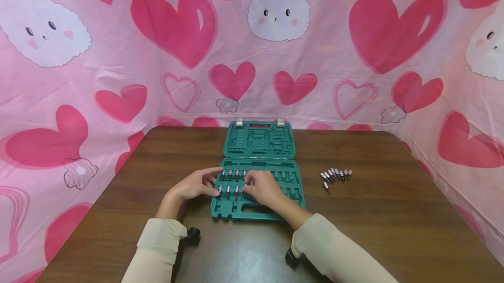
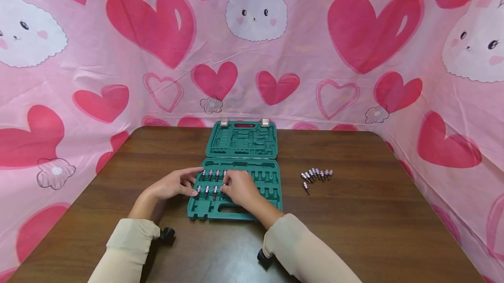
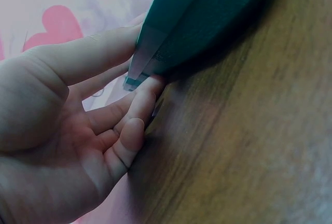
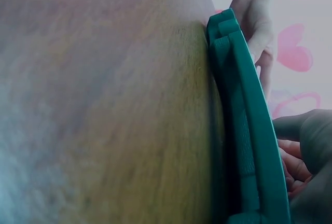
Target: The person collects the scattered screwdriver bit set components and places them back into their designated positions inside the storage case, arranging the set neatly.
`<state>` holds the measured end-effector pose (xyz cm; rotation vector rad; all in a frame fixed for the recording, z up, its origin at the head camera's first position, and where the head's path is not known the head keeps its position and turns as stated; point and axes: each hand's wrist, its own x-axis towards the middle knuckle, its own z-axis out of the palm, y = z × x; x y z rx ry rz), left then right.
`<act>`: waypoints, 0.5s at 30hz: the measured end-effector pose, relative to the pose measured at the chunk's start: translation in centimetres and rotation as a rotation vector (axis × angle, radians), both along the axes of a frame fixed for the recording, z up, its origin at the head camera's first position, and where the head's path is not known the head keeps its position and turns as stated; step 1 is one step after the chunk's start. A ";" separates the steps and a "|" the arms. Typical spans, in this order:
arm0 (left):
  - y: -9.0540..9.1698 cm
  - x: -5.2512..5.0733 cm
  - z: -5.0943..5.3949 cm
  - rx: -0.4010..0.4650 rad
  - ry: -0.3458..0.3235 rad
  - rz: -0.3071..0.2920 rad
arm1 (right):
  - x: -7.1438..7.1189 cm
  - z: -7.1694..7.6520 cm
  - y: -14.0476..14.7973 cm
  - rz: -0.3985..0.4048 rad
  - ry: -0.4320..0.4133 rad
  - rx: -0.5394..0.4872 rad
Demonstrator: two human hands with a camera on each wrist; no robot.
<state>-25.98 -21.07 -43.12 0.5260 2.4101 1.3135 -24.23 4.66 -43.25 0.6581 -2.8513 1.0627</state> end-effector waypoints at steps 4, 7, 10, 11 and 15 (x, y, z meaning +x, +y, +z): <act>0.0 0.0 0.0 0.003 -0.004 -0.003 | -0.1 0.1 0.0 0.009 -0.013 0.006; 0.1 0.0 0.0 0.005 -0.008 0.000 | -0.1 0.2 0.1 0.026 -0.021 0.008; 0.1 0.1 0.1 0.004 -0.011 0.003 | -0.2 0.3 0.1 0.036 -0.027 0.011; 0.1 0.1 0.1 0.003 -0.013 0.006 | -0.3 0.3 0.1 0.035 -0.030 0.011; 0.2 0.1 0.3 -0.005 -0.012 0.010 | -0.5 0.2 0.1 0.028 -0.041 0.012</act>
